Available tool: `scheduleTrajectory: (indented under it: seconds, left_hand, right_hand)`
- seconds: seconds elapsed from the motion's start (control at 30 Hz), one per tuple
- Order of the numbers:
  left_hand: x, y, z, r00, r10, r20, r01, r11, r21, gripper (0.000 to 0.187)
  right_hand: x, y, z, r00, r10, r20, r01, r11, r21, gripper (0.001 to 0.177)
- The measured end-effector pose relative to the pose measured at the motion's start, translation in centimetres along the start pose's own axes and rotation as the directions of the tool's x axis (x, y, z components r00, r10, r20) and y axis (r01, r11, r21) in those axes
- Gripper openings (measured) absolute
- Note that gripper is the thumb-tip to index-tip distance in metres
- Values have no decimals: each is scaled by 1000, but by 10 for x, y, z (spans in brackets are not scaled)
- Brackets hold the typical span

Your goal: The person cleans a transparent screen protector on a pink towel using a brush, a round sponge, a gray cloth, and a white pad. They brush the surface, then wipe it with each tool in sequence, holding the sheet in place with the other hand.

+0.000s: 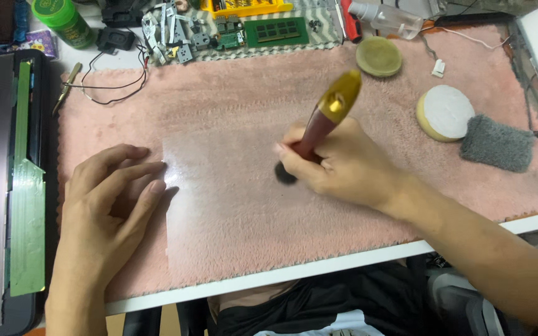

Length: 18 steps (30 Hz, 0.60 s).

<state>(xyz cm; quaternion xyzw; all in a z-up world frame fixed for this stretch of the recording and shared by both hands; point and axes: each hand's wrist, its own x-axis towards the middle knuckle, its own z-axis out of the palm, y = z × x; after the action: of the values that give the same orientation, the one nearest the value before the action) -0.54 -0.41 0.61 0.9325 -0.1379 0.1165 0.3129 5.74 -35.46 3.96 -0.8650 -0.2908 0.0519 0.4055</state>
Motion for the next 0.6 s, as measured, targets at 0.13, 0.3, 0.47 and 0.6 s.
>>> scheduleTrajectory:
  seconds: [0.13, 0.3, 0.47, 0.6]
  left_hand:
    - [-1, 9, -3, 1000, 25, -2, -25, 1000, -8, 24]
    - [-7, 5, 4, 982, 15, -186, -23, 999, -40, 15]
    - [-6, 9, 6, 981, -3, -193, -12, 997, -77, 25]
    - [-7, 2, 9, 971, 62, -231, -73, 996, -42, 34]
  right_hand:
    - [2, 12, -9, 999, -20, 32, 24, 992, -126, 31]
    - [19, 4, -1, 998, 6, -56, -8, 1000, -28, 43]
    - [16, 13, -12, 994, 84, 64, -87, 995, 44, 42]
    - [30, 18, 2, 996, 72, -49, -71, 997, 16, 49]
